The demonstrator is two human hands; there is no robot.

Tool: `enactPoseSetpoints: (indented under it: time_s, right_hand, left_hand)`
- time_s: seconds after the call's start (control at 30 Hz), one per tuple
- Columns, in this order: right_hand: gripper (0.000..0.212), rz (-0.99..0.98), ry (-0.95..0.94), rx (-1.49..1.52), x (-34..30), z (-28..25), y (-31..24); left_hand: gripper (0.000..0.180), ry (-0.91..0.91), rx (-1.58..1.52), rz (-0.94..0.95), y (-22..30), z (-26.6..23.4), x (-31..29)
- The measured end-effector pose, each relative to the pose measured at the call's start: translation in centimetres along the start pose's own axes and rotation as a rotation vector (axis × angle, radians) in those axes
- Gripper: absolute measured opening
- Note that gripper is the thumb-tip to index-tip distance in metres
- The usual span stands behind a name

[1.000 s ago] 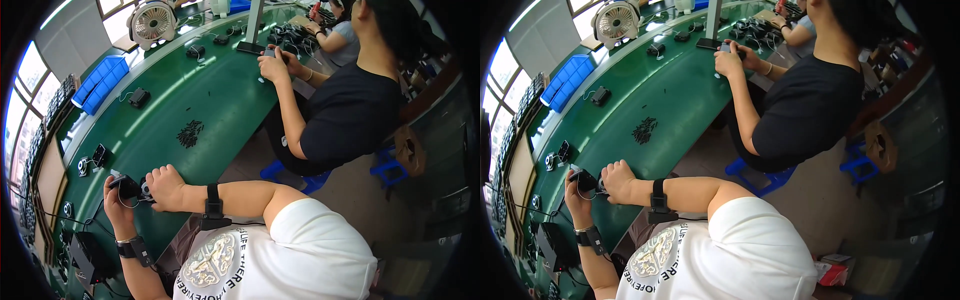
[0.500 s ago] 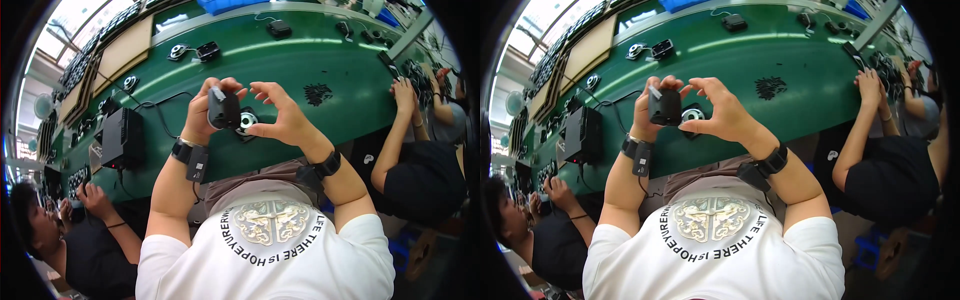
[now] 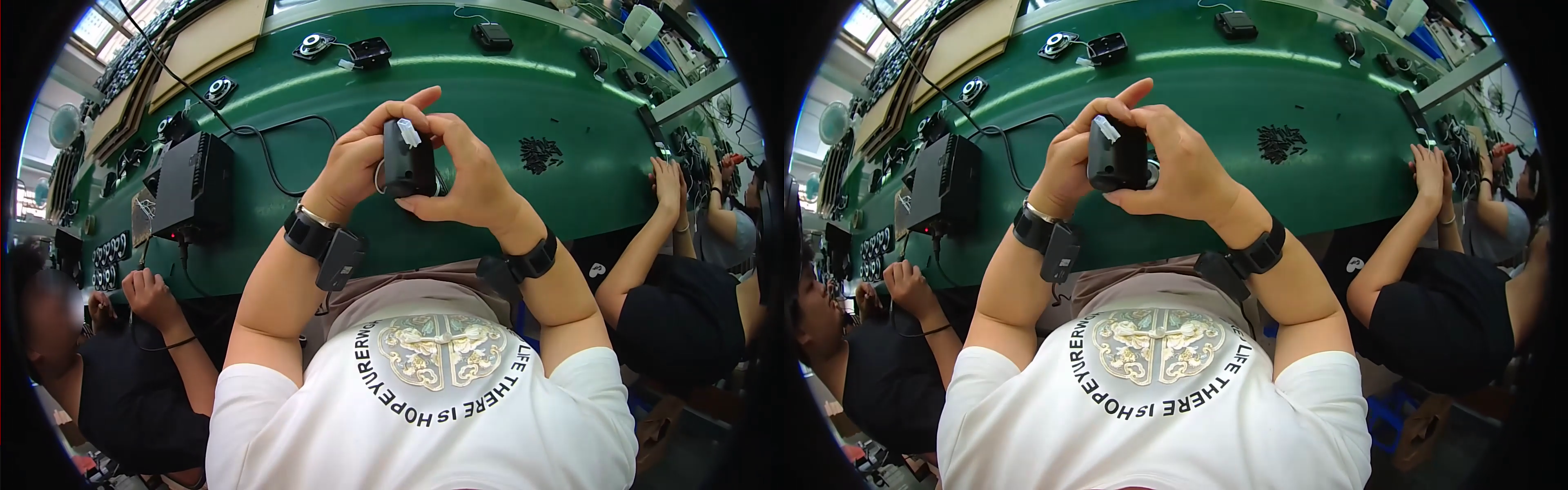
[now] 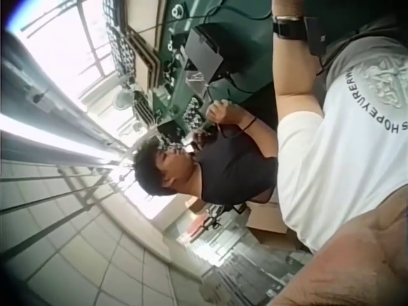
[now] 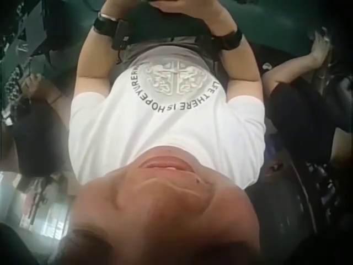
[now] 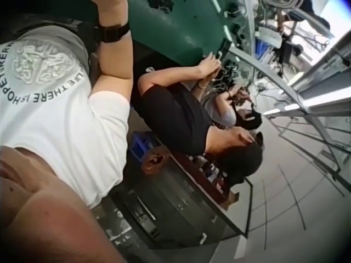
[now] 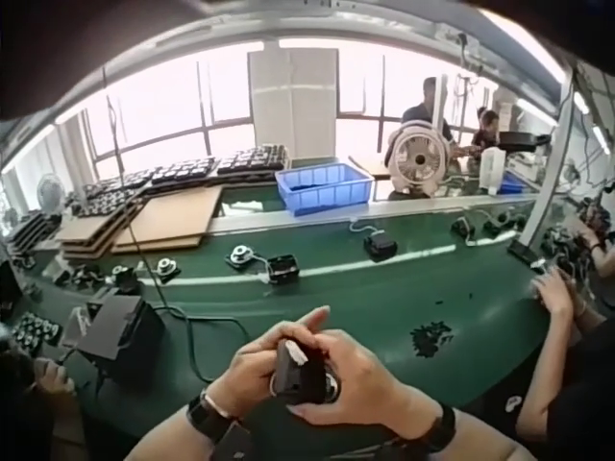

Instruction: The person assembles speakers by placing a speaker component into a housing, threading a wire through the casing, and fitting the back cover. They then pick up screws from the table and insert them into the housing by hand, repeating the process for multiple units.

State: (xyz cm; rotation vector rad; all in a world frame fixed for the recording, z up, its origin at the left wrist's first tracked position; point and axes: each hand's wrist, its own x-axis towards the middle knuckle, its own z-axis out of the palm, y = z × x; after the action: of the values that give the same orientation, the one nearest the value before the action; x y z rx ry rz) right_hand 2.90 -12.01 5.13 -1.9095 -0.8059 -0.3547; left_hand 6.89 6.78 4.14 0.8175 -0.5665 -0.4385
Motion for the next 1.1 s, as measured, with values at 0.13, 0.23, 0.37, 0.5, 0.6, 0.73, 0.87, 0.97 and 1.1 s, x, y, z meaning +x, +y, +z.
enactPoseSetpoints:
  time_s: [0.13,0.23,0.37,0.5,0.6,0.73,0.87,0.97,1.1]
  right_hand:
    - [0.070,0.005,-0.043,-0.150,1.0,-1.8,0.3]
    - [0.070,-0.068,-0.067,-0.259,1.5,-2.4,0.9]
    - [0.069,-0.086,-0.098,-0.262,1.6,-2.4,1.5]
    - [0.068,-0.067,-0.214,-0.288,0.6,-1.8,2.2]
    - [0.068,-0.053,-0.271,-0.299,-0.4,-1.3,3.2]
    - [0.068,-0.016,-0.274,-0.272,-1.3,-1.4,4.2]
    - [0.068,0.001,-0.279,-0.248,-1.6,-1.6,4.4]
    - [0.067,-0.009,-0.279,-0.213,-1.5,-1.7,4.4]
    - [0.067,0.011,-0.292,-0.278,-1.8,-1.8,4.3]
  left_hand:
    - [0.030,0.005,0.402,0.037,1.8,-1.2,-0.4]
    - [0.027,0.032,0.697,0.110,1.6,-0.9,-0.4]
    - [0.026,0.116,1.016,0.216,1.0,0.0,-0.4]
    - [0.028,0.162,0.802,0.290,1.3,1.2,-0.2]
    - [0.026,0.163,0.443,0.314,1.5,1.7,-0.3]
    - [0.024,0.282,0.379,0.115,0.7,1.8,-1.0]
    - [0.024,0.174,1.427,0.158,-1.0,1.3,-2.2]
    - [0.022,0.156,1.393,-0.025,-1.6,1.4,-1.4]
    - [0.018,0.241,1.137,-0.057,-1.8,1.1,-1.4]
